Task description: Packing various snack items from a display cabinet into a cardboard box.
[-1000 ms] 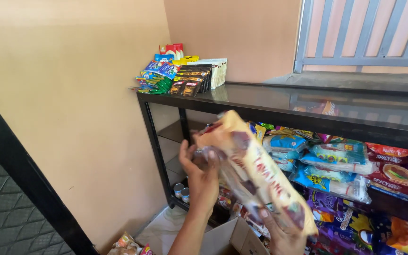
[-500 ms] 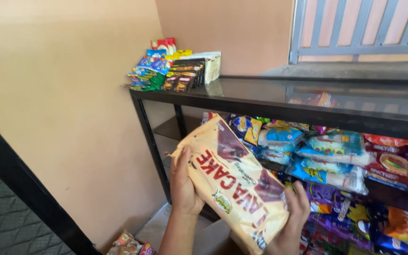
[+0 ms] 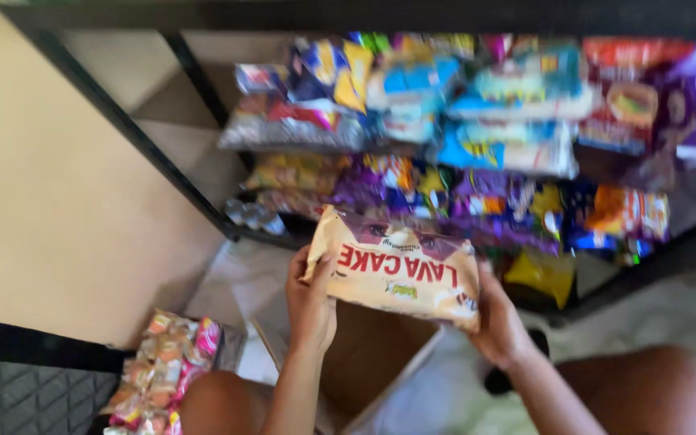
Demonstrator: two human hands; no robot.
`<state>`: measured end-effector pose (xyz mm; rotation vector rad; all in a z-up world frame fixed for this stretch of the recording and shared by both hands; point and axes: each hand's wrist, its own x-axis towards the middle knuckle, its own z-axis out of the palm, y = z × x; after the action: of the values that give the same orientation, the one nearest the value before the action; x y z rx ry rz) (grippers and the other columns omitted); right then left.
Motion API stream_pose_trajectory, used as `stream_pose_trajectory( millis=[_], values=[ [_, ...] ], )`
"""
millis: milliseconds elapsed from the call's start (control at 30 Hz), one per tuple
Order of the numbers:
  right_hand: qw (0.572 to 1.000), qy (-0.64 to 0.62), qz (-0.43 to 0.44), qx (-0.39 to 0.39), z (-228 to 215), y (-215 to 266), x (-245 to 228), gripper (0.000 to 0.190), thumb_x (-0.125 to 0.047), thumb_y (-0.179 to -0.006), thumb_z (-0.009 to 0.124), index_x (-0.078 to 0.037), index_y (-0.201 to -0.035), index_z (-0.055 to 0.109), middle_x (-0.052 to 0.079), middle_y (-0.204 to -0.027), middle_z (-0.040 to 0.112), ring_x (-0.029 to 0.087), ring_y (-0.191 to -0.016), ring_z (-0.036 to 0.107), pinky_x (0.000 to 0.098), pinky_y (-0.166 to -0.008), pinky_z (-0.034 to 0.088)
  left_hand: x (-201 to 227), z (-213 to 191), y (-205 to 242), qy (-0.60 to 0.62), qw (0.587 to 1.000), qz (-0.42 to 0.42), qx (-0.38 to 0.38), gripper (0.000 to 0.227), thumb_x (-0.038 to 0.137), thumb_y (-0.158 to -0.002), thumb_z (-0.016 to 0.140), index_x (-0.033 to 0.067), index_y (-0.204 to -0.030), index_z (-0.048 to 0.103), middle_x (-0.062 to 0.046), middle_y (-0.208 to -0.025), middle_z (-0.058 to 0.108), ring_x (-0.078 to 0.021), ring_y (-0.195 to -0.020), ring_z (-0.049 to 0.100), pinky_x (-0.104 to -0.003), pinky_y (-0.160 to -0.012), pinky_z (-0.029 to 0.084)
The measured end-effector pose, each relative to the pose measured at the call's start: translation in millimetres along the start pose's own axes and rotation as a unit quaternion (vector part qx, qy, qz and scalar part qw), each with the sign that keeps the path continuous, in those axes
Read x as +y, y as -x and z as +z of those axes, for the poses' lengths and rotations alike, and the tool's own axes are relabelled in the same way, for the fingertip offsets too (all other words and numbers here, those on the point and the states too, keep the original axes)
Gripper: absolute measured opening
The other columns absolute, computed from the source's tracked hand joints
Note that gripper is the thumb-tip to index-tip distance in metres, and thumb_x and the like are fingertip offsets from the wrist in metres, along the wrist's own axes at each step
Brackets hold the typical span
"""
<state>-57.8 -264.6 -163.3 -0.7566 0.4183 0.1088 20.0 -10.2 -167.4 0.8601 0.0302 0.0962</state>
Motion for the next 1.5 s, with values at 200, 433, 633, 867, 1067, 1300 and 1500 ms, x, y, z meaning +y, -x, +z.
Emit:
stream_pose_trajectory(
  millis=[200, 433, 633, 867, 1067, 1300, 1500],
  values=[
    [0.978, 0.126, 0.093, 0.141, -147.8, -39.0, 41.0, 0.037, -0.033, -0.101, 0.050, -0.012, -0.127, 0.066, 0.002, -0.117, 0.072, 0.014, -0.102, 0.067, 0.0381, -0.089, 0.050, -126.1, -43.3, 7.2, -0.236, 0.964, -0.113, -0.039, 0.046, 0.013, -0.090, 0.074, 0.0035, -0.130, 0.055, -0.006, -0.114, 0.067, -0.0134, -0.100, 0.066, -0.030, -0.088, 0.055],
    [0.974, 0.107, 0.040, 0.194, -209.2, -94.0, 64.6, 0.032, -0.033, -0.101, 0.056, -0.012, -0.122, 0.065, 0.003, -0.107, 0.071, 0.017, -0.090, 0.068, 0.0344, -0.074, 0.055, -193.6, -39.2, -31.3, -0.433, 0.888, -0.013, -0.155, 0.042, 0.011, -0.097, 0.067, 0.0040, -0.137, 0.055, -0.012, -0.119, 0.072, -0.0176, -0.107, 0.069, -0.031, -0.092, 0.054],
    [0.959, 0.209, -0.014, 0.190, -219.2, -161.9, 82.4, 0.038, -0.039, -0.104, 0.058, -0.008, -0.122, 0.069, 0.001, -0.101, 0.069, 0.011, -0.079, 0.059, 0.0262, -0.063, 0.046, -216.7, -45.3, -87.1, -0.469, 0.854, 0.053, -0.220, 0.046, -0.005, -0.091, 0.056, 0.0084, -0.134, 0.062, -0.016, -0.126, 0.073, -0.0221, -0.110, 0.071, -0.033, -0.090, 0.054],
    [0.972, 0.117, -0.113, 0.168, -222.8, -294.6, 142.4, 0.036, -0.042, -0.104, 0.066, -0.006, -0.111, 0.067, -0.004, -0.085, 0.056, 0.009, -0.069, 0.045, 0.0275, -0.057, 0.037, -217.3, -73.1, -160.8, -0.643, 0.747, 0.051, -0.162, 0.044, 0.002, -0.096, 0.057, 0.0160, -0.137, 0.064, -0.021, -0.111, 0.073, -0.0381, -0.102, 0.071, -0.045, -0.085, 0.055],
    [0.915, 0.290, -0.192, 0.207, -169.6, -337.6, 124.7, 0.030, -0.039, -0.102, 0.061, -0.010, -0.110, 0.068, 0.002, -0.083, 0.061, 0.016, -0.073, 0.050, 0.0346, -0.065, 0.041, -206.7, -80.4, -191.3, -0.776, 0.576, 0.125, -0.225, 0.050, 0.031, -0.095, 0.064, 0.0156, -0.141, 0.055, -0.019, -0.148, 0.050, -0.0430, -0.140, 0.041, -0.060, -0.114, 0.032],
    [0.682, 0.635, -0.321, 0.173, -142.3, -322.9, 109.8, 0.041, -0.038, -0.103, 0.053, -0.002, -0.120, 0.064, 0.022, -0.114, 0.066, 0.046, -0.110, 0.054, 0.0552, -0.099, 0.043, -241.1, -91.5, -211.2, -0.799, 0.532, 0.159, -0.229, 0.078, 0.049, -0.090, 0.064, 0.0246, -0.158, 0.033, -0.019, -0.162, 0.034, -0.0446, -0.149, 0.029, -0.068, -0.114, 0.025],
    [0.625, 0.699, -0.333, 0.100, -164.4, -343.1, 116.5, 0.048, -0.039, -0.111, 0.044, 0.002, -0.132, 0.059, 0.029, -0.133, 0.060, 0.051, -0.121, 0.051, 0.0584, -0.112, 0.035, -242.4, -84.0, -216.3, -0.781, 0.572, 0.113, -0.225, 0.078, 0.052, -0.093, 0.064, 0.0320, -0.161, 0.031, -0.025, -0.163, 0.030, -0.0482, -0.144, 0.033, -0.063, -0.106, 0.039]
  ],
)
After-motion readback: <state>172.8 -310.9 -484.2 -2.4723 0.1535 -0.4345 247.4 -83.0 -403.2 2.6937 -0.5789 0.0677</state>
